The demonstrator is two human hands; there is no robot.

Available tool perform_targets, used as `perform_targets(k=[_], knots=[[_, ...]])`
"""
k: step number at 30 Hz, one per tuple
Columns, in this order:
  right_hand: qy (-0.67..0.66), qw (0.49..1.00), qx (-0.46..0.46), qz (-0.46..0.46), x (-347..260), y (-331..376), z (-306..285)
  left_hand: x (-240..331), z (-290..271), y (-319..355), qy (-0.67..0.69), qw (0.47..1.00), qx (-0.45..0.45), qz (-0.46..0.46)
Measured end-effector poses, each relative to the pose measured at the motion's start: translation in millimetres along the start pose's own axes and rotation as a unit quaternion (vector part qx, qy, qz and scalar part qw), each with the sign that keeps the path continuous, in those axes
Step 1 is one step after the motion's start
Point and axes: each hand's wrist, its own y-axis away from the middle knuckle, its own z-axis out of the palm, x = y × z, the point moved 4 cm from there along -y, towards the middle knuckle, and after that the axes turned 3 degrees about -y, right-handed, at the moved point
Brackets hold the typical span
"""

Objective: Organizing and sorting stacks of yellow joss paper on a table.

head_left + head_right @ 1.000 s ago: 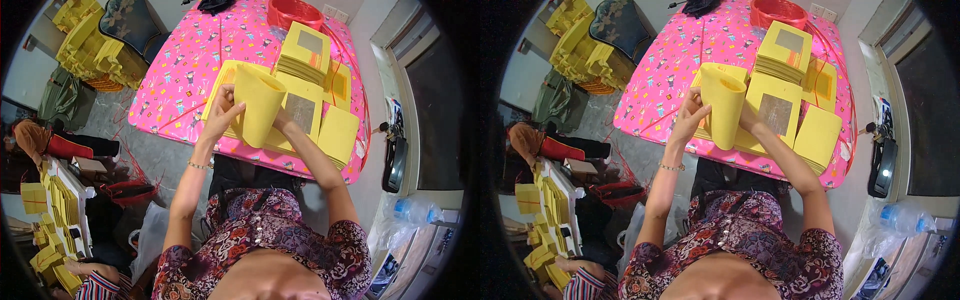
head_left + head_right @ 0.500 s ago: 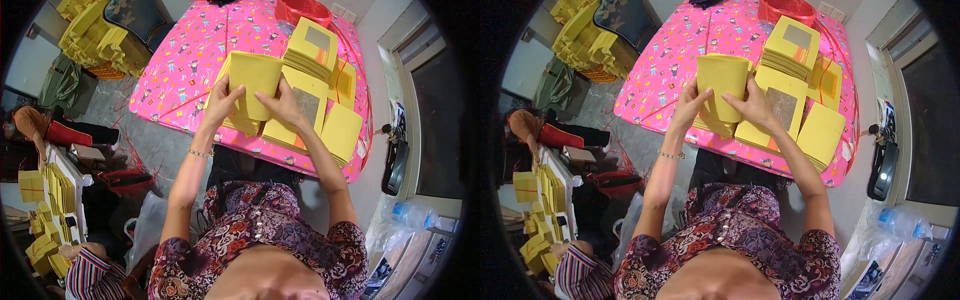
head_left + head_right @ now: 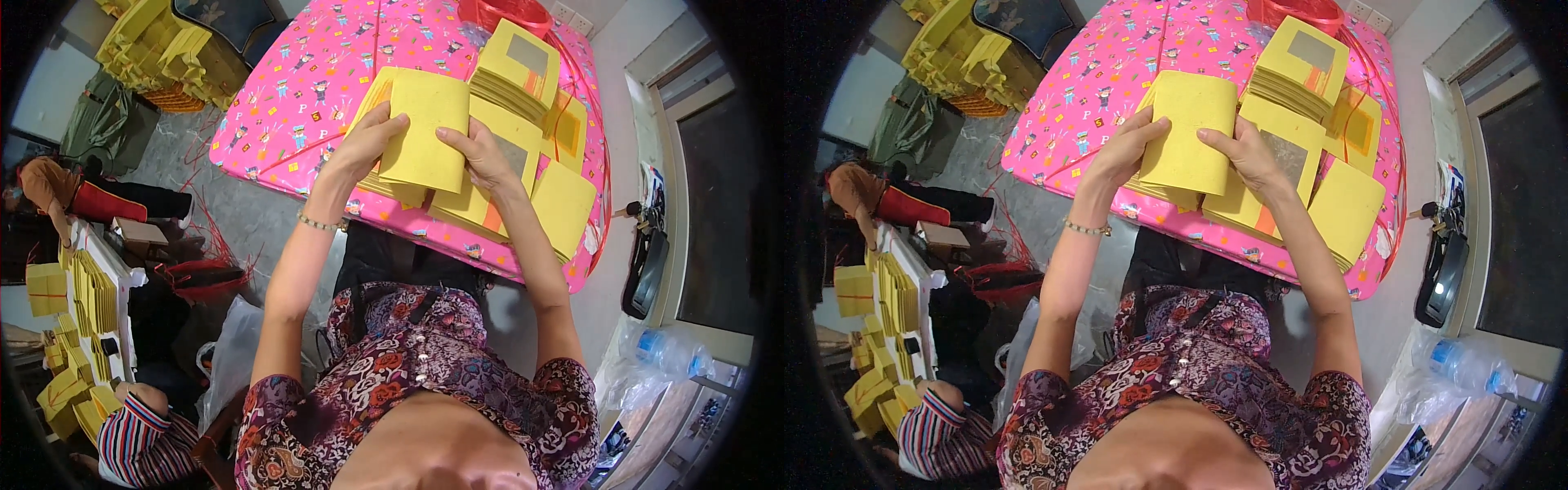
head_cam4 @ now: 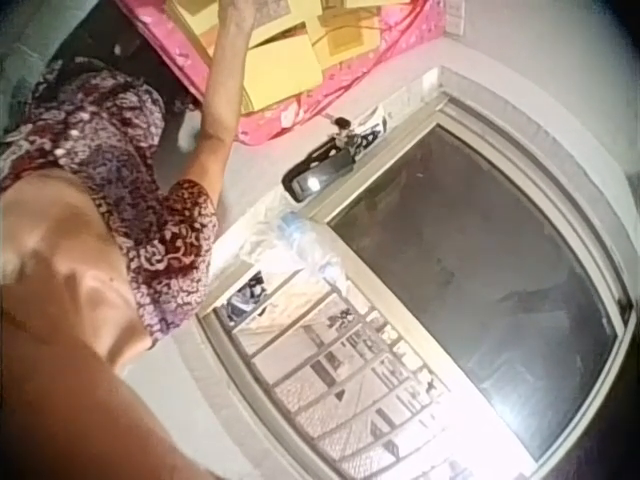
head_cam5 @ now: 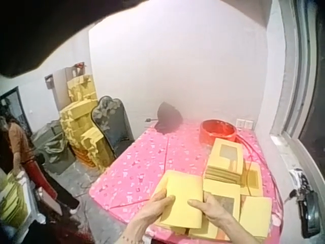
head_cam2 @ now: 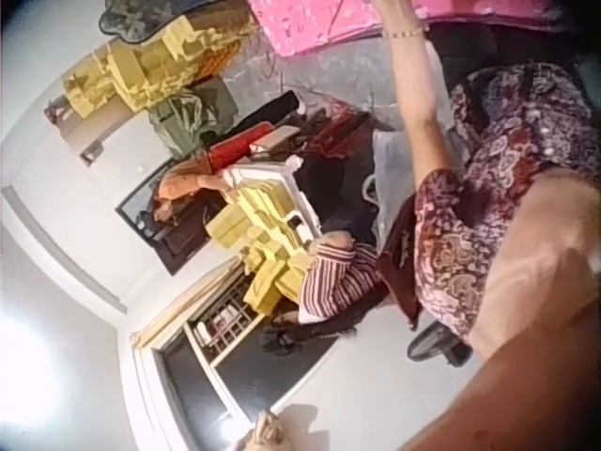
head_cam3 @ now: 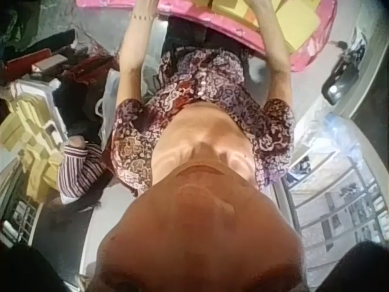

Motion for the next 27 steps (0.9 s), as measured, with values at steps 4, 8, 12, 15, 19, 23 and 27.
perform_targets(k=[4, 8, 12, 15, 19, 23, 27], knots=[[-0.009, 1.0, -0.02, -0.003, 0, 1, -1, -3, -2, -2, -0.009, 1.0, -0.006, 0.013], [0.032, 0.999, -0.029, -0.028, -3, 5, 1, -5, -1, -1, -0.011, 1.0, -0.014, 0.025], [0.071, 0.997, -0.034, -0.029, -11, 11, 5, -3, 5, 8, -0.064, 0.991, 0.01, 0.118], [0.09, 0.995, -0.034, -0.03, -11, 12, 2, 0, 14, 15, -0.083, 0.98, 0.029, 0.179], [0.116, 0.99, -0.059, -0.06, -13, 13, 1, 1, 18, 20, -0.092, 0.963, 0.036, 0.251], [0.141, 0.986, -0.064, -0.067, -16, 17, 4, 2, 22, 25, -0.145, 0.949, 0.049, 0.275], [0.149, 0.984, -0.066, -0.071, -17, 19, 6, -7, 15, 24, -0.173, 0.943, 0.065, 0.277]])
